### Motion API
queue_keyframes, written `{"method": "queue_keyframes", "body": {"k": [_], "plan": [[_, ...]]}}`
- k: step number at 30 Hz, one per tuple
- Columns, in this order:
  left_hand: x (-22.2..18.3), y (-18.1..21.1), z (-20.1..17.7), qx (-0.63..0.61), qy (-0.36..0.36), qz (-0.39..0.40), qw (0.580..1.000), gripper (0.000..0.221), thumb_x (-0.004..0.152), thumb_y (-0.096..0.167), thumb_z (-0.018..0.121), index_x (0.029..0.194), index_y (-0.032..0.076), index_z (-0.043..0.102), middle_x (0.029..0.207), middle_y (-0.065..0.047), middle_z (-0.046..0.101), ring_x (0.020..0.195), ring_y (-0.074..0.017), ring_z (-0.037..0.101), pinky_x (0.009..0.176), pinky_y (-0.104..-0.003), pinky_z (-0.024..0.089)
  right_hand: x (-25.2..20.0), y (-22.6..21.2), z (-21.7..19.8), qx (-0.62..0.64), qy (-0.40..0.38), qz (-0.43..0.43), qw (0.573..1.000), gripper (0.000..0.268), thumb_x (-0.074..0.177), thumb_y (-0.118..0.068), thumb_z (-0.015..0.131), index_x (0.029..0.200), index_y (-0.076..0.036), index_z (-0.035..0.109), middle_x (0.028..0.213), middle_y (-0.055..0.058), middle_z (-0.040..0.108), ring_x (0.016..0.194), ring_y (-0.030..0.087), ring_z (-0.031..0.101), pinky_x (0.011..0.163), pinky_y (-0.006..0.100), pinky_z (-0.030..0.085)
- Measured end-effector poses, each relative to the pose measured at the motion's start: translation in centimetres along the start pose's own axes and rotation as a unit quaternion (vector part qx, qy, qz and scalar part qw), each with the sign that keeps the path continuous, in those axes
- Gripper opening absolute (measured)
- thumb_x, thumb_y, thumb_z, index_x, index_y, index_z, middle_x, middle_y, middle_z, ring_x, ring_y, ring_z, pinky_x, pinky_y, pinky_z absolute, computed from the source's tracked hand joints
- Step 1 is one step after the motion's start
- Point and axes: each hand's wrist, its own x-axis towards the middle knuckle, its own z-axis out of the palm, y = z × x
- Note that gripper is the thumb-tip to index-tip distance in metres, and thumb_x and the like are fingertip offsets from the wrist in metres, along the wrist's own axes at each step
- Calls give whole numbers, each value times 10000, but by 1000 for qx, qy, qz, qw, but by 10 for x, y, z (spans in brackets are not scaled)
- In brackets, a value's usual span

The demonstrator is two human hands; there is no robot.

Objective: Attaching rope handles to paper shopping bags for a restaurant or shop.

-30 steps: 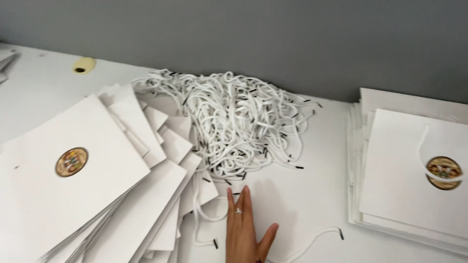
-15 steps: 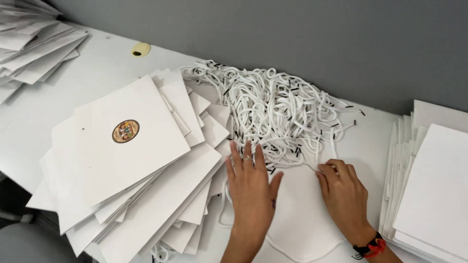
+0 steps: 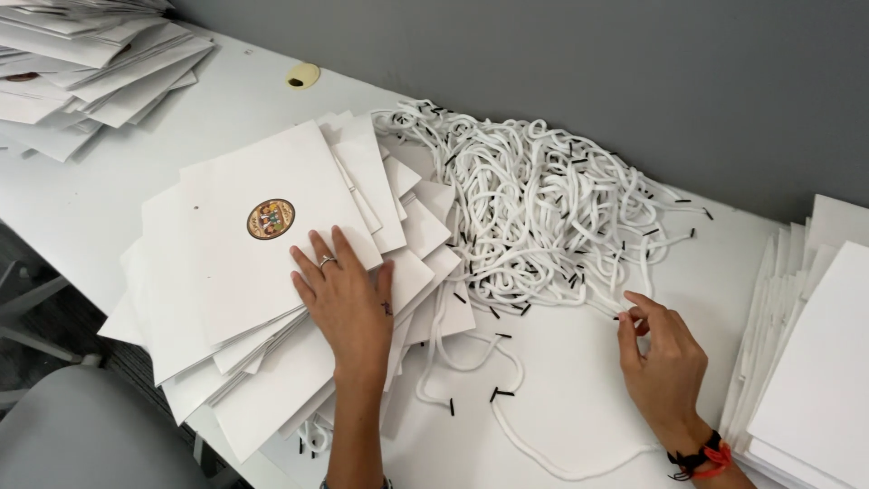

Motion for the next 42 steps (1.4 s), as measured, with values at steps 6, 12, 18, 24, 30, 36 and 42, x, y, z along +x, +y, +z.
{"method": "queue_keyframes", "body": {"k": [6,12,18,24,30,36,42], "plan": [[-2,-7,0,43,30,1,999,616,951,242,675,1457,-55,489,1529,-270,465,1457,-426,369,1165,-566,284,1,0,-4,48,10,30,998,223,922,-36,716,1141,-3,696,875,89,714,647,134,636,473,265,445],[-9,-13,-23,28,28,29,999,478,975,204,647,1395,-15,583,1461,-208,565,1384,-396,494,1124,-552,365,4,-2,-5,70,-9,87,994,222,934,-54,700,1149,-7,677,831,84,703,626,152,626,483,294,443],[-89,16,-42,-9,-51,186,981,665,837,228,682,1467,84,521,1502,-161,524,1403,-349,462,1127,-555,348,7,11,-4,137,-4,142,980,170,956,-46,671,1120,-4,673,820,69,682,651,139,615,549,271,455],[-145,15,-23,-91,-250,361,894,832,870,612,573,1551,159,419,1526,-150,465,1419,-317,422,1130,-567,308,7,48,7,361,20,225,905,114,1009,3,580,1040,-5,689,814,16,600,714,80,523,614,232,415],[-131,82,-35,-47,-448,178,875,760,934,542,592,1541,112,437,1389,-151,585,1225,-267,573,1020,-443,447,4,51,5,429,33,268,862,145,1023,1,550,1006,-2,694,813,3,592,736,72,509,661,227,413],[-122,112,-24,-70,-295,10,953,770,834,270,782,1466,-16,448,1320,-166,573,1076,-290,594,767,-365,538,4,43,4,413,57,253,873,142,1021,-11,556,1019,-8,697,855,0,622,760,69,539,664,225,438],[-129,120,-27,-128,-188,42,973,594,735,26,766,1293,-8,565,1270,-168,601,1050,-309,586,768,-386,501,1,44,8,382,59,241,890,167,1022,-9,573,1081,-12,729,871,18,650,771,71,551,666,227,440]]}}
